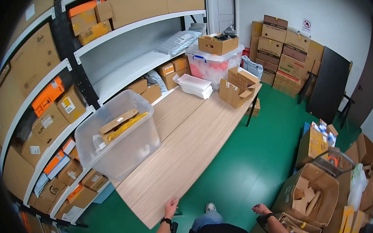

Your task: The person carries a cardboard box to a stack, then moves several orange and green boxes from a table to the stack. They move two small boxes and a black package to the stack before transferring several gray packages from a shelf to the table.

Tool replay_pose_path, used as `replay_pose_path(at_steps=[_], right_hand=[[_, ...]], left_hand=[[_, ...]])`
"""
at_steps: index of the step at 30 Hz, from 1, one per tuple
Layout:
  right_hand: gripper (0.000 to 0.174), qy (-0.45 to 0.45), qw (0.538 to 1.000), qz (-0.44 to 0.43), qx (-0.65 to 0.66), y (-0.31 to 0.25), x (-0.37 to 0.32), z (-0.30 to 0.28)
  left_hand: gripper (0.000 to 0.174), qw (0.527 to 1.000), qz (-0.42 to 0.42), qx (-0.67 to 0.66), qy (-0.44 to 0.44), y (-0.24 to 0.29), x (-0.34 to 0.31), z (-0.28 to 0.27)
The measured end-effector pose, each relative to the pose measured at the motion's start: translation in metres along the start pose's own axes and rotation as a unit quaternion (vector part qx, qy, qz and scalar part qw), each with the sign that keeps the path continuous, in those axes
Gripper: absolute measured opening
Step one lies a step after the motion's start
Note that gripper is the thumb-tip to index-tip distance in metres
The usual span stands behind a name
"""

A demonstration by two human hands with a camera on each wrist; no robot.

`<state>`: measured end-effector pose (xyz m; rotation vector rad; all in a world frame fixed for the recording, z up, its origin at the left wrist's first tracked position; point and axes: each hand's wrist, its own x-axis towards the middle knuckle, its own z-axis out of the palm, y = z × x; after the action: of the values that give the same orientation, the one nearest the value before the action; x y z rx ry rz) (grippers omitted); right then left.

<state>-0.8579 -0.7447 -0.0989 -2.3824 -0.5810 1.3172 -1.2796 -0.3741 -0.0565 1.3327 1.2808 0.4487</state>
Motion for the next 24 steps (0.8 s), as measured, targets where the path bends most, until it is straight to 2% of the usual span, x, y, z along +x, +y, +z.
replay_pose_path(at_steps=[1,3,5,6,7,9,11,12,14,17,20,23,24], right_hand=[[0.036,0.004,1.0,0.002,-0.007,-0.033,0.022,-0.028],[0.037,-0.005,0.995,-0.076,-0.064,-0.079,0.066,-0.056],[0.038,0.002,0.997,-0.08,0.006,-0.11,0.09,-0.091],[0.038,-0.004,0.996,-0.083,-0.015,-0.134,0.105,-0.11],[0.038,-0.007,0.995,-0.087,-0.038,-0.152,0.126,-0.134],[0.04,-0.01,0.99,-0.108,-0.085,-0.187,0.167,-0.169],[0.043,-0.004,0.976,-0.146,-0.16,-0.232,0.21,-0.193],[0.043,-0.011,0.969,-0.178,-0.174,-0.247,0.233,-0.203],[0.042,-0.019,0.944,-0.25,-0.213,-0.29,0.289,-0.229],[0.037,-0.024,0.932,-0.306,-0.194,-0.364,0.355,-0.266],[0.032,-0.003,0.911,-0.376,-0.169,-0.435,0.414,-0.293],[0.031,-0.051,0.935,-0.339,-0.09,-0.5,0.456,-0.308],[0.031,-0.062,0.933,-0.344,-0.09,-0.514,0.457,-0.303]], left_hand=[[0.045,0.999,0.01,-0.023,0.021,0.005,0.039,0.014],[0.047,0.999,-0.003,-0.028,0.045,0.038,0.089,0.028],[0.049,0.997,-0.017,-0.033,0.069,0.053,0.125,0.052],[0.052,0.995,0.002,0.021,0.093,0.049,0.148,0.061],[0.054,0.991,0.021,0.072,0.115,0.07,0.162,0.075],[0.061,0.992,-0.012,0.091,0.092,0.096,0.167,0.09],[0.074,0.92,-0.059,0.309,0.236,0.124,0.176,0.107],[0.074,0.92,-0.073,0.304,0.238,0.129,0.178,0.117],[0.09,0.898,-0.145,0.349,0.226,0.131,0.187,0.132],[0.097,0.882,-0.184,0.344,0.265,0.135,0.194,0.154],[0.096,0.884,-0.213,0.299,0.288,0.154,0.198,0.174],[0.098,0.877,-0.238,0.26,0.326,0.17,0.221,0.19],[0.099,0.892,-0.265,0.213,0.296,0.18,0.225,0.19]])
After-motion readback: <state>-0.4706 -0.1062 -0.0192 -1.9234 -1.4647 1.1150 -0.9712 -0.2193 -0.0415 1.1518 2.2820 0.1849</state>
